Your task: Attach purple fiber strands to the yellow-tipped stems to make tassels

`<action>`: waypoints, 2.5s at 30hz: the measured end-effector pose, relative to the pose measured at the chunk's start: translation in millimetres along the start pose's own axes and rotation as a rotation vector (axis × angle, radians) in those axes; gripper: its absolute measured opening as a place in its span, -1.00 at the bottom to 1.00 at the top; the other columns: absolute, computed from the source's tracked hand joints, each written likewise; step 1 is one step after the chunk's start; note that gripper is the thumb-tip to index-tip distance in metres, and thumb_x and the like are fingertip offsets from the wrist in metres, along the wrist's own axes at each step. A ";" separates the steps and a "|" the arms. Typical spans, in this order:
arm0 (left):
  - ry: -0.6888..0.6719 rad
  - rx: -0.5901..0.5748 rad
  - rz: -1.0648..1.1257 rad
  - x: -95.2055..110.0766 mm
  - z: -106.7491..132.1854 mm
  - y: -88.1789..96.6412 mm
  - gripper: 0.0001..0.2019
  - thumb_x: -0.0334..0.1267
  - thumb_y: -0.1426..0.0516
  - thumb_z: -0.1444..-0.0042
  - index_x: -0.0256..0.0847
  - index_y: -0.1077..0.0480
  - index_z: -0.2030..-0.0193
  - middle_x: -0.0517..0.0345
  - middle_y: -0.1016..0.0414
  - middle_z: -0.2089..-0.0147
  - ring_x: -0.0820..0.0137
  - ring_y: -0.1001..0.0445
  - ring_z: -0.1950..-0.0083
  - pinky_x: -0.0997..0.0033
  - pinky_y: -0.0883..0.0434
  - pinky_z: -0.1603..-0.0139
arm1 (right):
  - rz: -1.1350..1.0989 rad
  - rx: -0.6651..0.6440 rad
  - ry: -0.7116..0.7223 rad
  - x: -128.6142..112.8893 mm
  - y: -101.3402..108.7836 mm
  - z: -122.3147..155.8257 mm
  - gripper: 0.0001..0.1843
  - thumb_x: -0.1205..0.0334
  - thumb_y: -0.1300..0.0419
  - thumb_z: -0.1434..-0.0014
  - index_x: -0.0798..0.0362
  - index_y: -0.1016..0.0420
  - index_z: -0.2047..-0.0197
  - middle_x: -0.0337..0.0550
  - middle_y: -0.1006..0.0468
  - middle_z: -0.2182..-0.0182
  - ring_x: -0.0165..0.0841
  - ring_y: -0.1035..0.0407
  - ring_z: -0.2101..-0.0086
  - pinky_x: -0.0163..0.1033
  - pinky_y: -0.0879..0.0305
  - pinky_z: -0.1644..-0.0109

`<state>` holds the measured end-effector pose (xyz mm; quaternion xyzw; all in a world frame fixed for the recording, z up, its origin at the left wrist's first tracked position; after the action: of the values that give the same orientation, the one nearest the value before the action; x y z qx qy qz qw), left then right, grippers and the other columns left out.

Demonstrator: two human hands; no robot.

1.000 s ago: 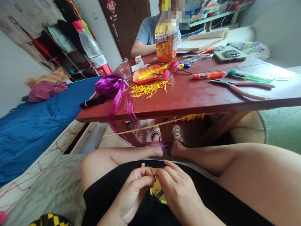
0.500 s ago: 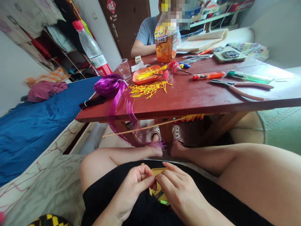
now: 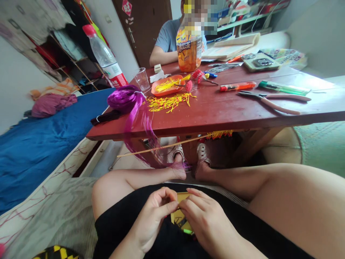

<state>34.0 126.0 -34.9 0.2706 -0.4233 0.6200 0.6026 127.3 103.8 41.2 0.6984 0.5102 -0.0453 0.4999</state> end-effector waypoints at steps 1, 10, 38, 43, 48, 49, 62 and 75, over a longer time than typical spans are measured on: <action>-0.123 0.068 -0.121 13.1 2.0 5.0 -0.84 -0.31 -0.24 0.14 -0.25 -0.30 0.52 0.27 -0.28 0.53 0.49 -0.28 0.46 0.53 -0.22 0.39 | -0.038 -0.028 -0.096 8.4 -2.3 0.1 -0.75 0.45 0.08 -0.20 0.08 -0.41 0.32 -0.17 -0.52 0.49 -0.36 -0.46 0.42 -0.24 -0.40 0.14; -0.422 0.029 -0.904 38.1 15.3 -16.0 -0.82 -0.23 -0.01 -0.16 -0.20 -0.31 0.43 0.19 -0.39 0.46 0.39 -0.34 0.40 0.43 -0.24 0.32 | -0.289 -0.167 -0.516 44.0 -24.2 15.8 -0.82 0.35 0.00 -0.16 0.06 -0.39 0.41 -0.20 -0.50 0.46 -0.36 -0.41 0.45 -0.32 -0.30 0.35; -1.099 0.288 -1.128 82.2 80.9 -34.7 -0.81 -0.51 0.07 -0.05 -0.19 -0.28 0.29 0.09 -0.41 0.31 0.34 -0.37 0.30 0.29 -0.26 0.21 | -0.861 -0.020 -0.835 63.0 -34.1 24.7 -0.71 0.04 -0.18 -0.05 0.10 -0.41 0.51 -0.28 -0.31 0.51 -0.42 -0.22 0.48 -0.36 -0.18 0.41; -0.825 0.215 -1.055 35.3 63.1 -23.5 -0.87 -0.46 -0.02 -0.02 -0.17 -0.34 0.42 0.18 -0.43 0.47 0.33 -0.38 0.36 0.31 -0.28 0.24 | -1.241 0.104 -0.956 55.8 -52.3 35.1 -0.68 0.01 -0.29 0.06 0.10 -0.39 0.54 -0.33 -0.23 0.54 -0.51 -0.13 0.53 -0.43 -0.11 0.49; -0.336 0.057 -0.495 -6.9 19.8 -4.2 -0.74 -0.09 -0.07 -0.08 -0.25 -0.43 0.35 0.06 -0.46 0.39 0.30 -0.39 0.33 0.29 -0.32 0.25 | -1.360 0.162 -1.040 52.1 -77.1 53.0 -0.67 0.00 -0.27 0.03 0.08 -0.36 0.54 -0.32 -0.27 0.57 -0.49 -0.12 0.55 -0.41 -0.12 0.52; -0.244 -0.012 -0.344 -14.9 15.0 -7.9 -0.69 -0.02 -0.09 -0.06 -0.27 -0.42 0.39 0.11 -0.41 0.46 0.36 -0.36 0.41 0.38 -0.31 0.34 | -1.366 0.177 -1.068 53.2 -81.0 57.3 -0.67 -0.02 -0.28 0.04 0.08 -0.37 0.53 -0.32 -0.28 0.59 -0.49 -0.12 0.56 -0.42 -0.11 0.53; -0.538 0.008 -0.595 5.9 33.6 -9.8 -0.67 -0.13 -0.02 -0.12 -0.21 -0.14 0.62 0.24 -0.15 0.59 0.47 -0.19 0.50 0.48 -0.16 0.45 | -1.400 0.197 -1.129 46.6 -83.8 62.3 -0.66 0.02 -0.38 0.22 0.12 -0.44 0.61 -0.25 -0.32 0.58 -0.44 -0.18 0.51 -0.36 -0.19 0.44; -0.461 -0.055 -0.815 6.5 33.7 -4.6 -0.78 -0.18 -0.04 -0.13 -0.21 -0.29 0.48 0.15 -0.38 0.46 0.40 -0.35 0.38 0.45 -0.28 0.34 | -1.026 0.029 -0.943 45.1 -67.9 50.9 -0.65 -0.06 -0.21 0.00 0.09 -0.41 0.52 -0.26 -0.28 0.54 -0.41 -0.18 0.50 -0.34 -0.19 0.46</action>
<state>31.8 100.3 -11.9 0.5292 -0.4218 0.2452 0.6942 120.0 94.6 -54.2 0.2814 0.5036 -0.5809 0.5743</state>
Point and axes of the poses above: each hand's wrist, its own z-axis away from the middle knuckle, its own y-axis out of the back of the hand, x = y × z, the point moved 10 cm from there along -z, towards the middle knuckle
